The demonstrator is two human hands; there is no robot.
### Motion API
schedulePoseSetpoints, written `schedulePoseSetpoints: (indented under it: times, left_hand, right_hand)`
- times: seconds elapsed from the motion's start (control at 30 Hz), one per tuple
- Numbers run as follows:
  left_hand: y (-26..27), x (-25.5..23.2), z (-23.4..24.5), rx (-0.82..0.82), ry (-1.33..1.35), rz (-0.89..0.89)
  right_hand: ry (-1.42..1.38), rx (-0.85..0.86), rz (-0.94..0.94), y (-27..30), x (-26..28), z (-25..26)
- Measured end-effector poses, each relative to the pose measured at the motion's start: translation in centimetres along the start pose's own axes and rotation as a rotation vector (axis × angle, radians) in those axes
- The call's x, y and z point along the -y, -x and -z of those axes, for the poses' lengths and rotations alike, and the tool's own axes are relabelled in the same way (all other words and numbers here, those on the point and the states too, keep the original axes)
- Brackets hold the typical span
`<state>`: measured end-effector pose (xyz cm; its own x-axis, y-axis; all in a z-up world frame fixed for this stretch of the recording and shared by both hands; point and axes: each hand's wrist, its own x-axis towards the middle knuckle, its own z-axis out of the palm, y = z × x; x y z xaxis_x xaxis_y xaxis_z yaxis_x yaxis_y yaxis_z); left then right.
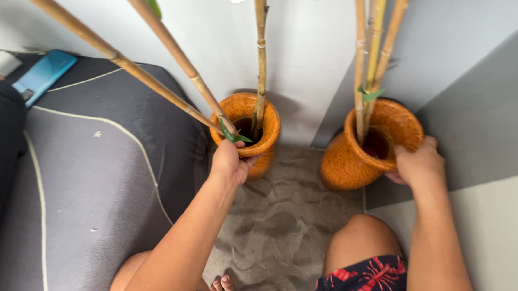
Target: Vacuuming the floor and around decorative vases using a handheld vacuum cleaner.
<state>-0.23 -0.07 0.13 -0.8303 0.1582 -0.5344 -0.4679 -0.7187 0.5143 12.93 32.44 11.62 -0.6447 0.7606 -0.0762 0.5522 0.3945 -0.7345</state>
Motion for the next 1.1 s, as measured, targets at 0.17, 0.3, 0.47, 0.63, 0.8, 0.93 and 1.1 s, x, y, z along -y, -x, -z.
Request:
schedulePoseSetpoints:
  times: [0.17, 0.3, 0.47, 0.63, 0.8, 0.93, 1.1]
  left_hand:
    - [-1.5, 0.2, 0.6, -0.045, 0.03, -0.029]
    - [-2.7, 1.0, 1.0, -0.012, 0.011, 0.049]
    - [4.2, -3.0, -2.4, -0.082, -0.178, 0.127]
    - [15.9, -9.4, -2.4, -0.378, -0.836, -0.301]
    - [24.1, -12.1, 8.5, -0.7, -1.008, -0.781]
    - [28.7, -11.7, 12.8, -0.991, -0.861, -0.592]
    - [27.5, -11.8, 17.3, -0.66, -1.024, -0.882]
  right_hand:
    - [0.562, -0.1, 0.142, 2.2, 1.5, 2.2]
    - [0.163, -0.243, 0.575, 10.2, 9.3, 1.8]
    - [-0.204, 0.124, 0.801, 17.0, 16.3, -1.8]
    - [-0.598, 0.66, 1.078, 21.4, 19.0, -8.1]
    - [-0.676, 0.944, 0.971, 23.5, 20.9, -21.9]
    - [-0.481, 0.836, 1.152, 28.9, 21.4, -29.6]
    - [-0.281, 0.413, 1.41, 31.8, 20.8, -31.1]
